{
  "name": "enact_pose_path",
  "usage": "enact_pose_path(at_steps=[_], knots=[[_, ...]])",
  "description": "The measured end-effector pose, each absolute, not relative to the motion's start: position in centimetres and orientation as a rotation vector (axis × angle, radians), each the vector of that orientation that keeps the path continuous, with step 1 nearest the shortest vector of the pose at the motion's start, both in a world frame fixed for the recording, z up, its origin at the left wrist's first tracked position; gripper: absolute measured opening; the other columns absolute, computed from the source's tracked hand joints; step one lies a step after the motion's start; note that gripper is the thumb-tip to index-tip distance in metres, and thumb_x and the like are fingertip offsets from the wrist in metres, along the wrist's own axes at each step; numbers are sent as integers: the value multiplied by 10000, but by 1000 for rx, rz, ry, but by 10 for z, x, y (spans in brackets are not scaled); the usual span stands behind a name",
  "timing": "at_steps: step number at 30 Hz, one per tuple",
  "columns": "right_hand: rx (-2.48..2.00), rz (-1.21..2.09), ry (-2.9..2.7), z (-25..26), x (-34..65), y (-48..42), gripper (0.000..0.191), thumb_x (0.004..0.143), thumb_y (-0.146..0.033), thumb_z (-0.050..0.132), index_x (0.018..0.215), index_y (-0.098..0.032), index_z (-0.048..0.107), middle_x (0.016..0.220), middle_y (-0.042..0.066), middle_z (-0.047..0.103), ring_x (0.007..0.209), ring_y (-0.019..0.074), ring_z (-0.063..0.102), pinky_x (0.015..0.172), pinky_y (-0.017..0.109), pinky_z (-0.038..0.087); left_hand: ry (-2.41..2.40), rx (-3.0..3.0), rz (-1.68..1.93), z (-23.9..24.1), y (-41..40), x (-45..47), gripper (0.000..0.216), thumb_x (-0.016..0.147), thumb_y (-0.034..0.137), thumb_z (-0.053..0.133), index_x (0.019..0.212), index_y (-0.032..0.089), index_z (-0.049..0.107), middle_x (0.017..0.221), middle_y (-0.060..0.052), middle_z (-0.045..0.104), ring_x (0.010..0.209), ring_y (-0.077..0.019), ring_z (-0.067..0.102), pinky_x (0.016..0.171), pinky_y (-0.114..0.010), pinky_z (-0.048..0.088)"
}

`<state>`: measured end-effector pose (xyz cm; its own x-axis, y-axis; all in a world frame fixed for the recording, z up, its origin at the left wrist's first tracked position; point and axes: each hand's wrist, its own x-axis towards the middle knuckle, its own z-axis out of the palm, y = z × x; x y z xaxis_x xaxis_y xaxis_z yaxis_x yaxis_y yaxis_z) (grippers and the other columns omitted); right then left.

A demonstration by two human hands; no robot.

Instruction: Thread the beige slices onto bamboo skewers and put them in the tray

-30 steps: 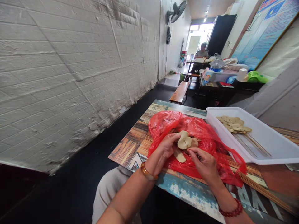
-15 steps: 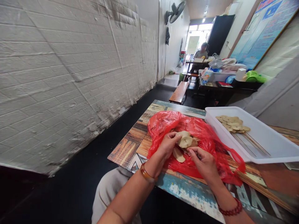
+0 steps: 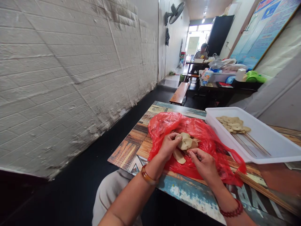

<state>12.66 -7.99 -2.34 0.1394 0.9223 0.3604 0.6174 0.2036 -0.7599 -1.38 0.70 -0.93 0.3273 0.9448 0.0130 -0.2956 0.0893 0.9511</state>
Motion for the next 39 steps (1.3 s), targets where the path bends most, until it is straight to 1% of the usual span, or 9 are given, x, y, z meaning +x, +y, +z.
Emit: enact_pose_path(at_steps=[7, 15, 21, 24, 29, 32, 35, 39], knots=[[-1516, 408, -1562, -21, 126, -81, 334, 886, -422, 467, 751, -183, 659, 645, 28, 656, 591, 168, 607, 548, 244, 452, 748, 1111, 1028, -12, 8, -15, 227, 694, 344, 679, 737, 123, 645, 677, -1, 580, 593, -87, 487, 568, -208, 366], [-1539, 446, -1525, -27, 127, -79, 351, 879, -446, 467, 737, -181, 648, 613, 23, 616, 565, 157, 567, 500, 238, 392, 800, 1158, 1021, -10, 9, -15, 252, 661, 368, 696, 708, 123, 655, 659, 1, 582, 585, -92, 480, 548, -211, 345], [-1519, 542, -1482, -27, 127, -77, 345, 871, -458, 480, 729, -184, 634, 588, 3, 585, 549, 144, 540, 500, 237, 374, 751, 1077, 935, -8, 8, -14, 293, 619, 384, 738, 660, 121, 618, 582, 22, 530, 517, -68, 425, 504, -209, 294], [-1492, 599, -1427, -25, 126, -77, 338, 857, -462, 505, 726, -180, 637, 555, -12, 554, 525, 133, 517, 503, 237, 372, 686, 989, 935, -7, 9, -14, 299, 624, 381, 744, 708, 117, 631, 630, 7, 558, 552, -76, 458, 534, -212, 324], [-1431, 799, -1258, -19, 122, -77, 333, 838, -475, 537, 830, -163, 655, 568, -24, 527, 456, 98, 435, 429, 220, 324, 552, 826, 915, 0, 7, -13, 347, 649, 394, 738, 830, 105, 666, 738, -46, 618, 646, -113, 530, 638, -247, 402], [-1404, 877, -1200, -17, 118, -77, 334, 828, -480, 555, 840, -158, 643, 557, -39, 499, 437, 83, 400, 416, 212, 310, 493, 817, 837, 2, 2, -13, 368, 591, 343, 793, 848, 109, 670, 734, -45, 627, 630, -112, 540, 657, -259, 416], [-1389, 916, -1207, -17, 116, -76, 329, 828, -478, 560, 843, -158, 634, 568, -40, 508, 440, 82, 417, 430, 213, 330, 499, 786, 856, 2, 2, -12, 388, 551, 304, 819, 851, 107, 673, 734, -42, 636, 615, -109, 550, 660, -260, 419], [-1419, 953, -1269, -19, 116, -77, 341, 833, -484, 547, 856, -156, 638, 585, -28, 534, 444, 92, 467, 449, 223, 363, 564, 741, 993, -1, 6, -13, 413, 569, 287, 806, 917, 106, 677, 817, -60, 667, 676, -130, 583, 693, -263, 424]])
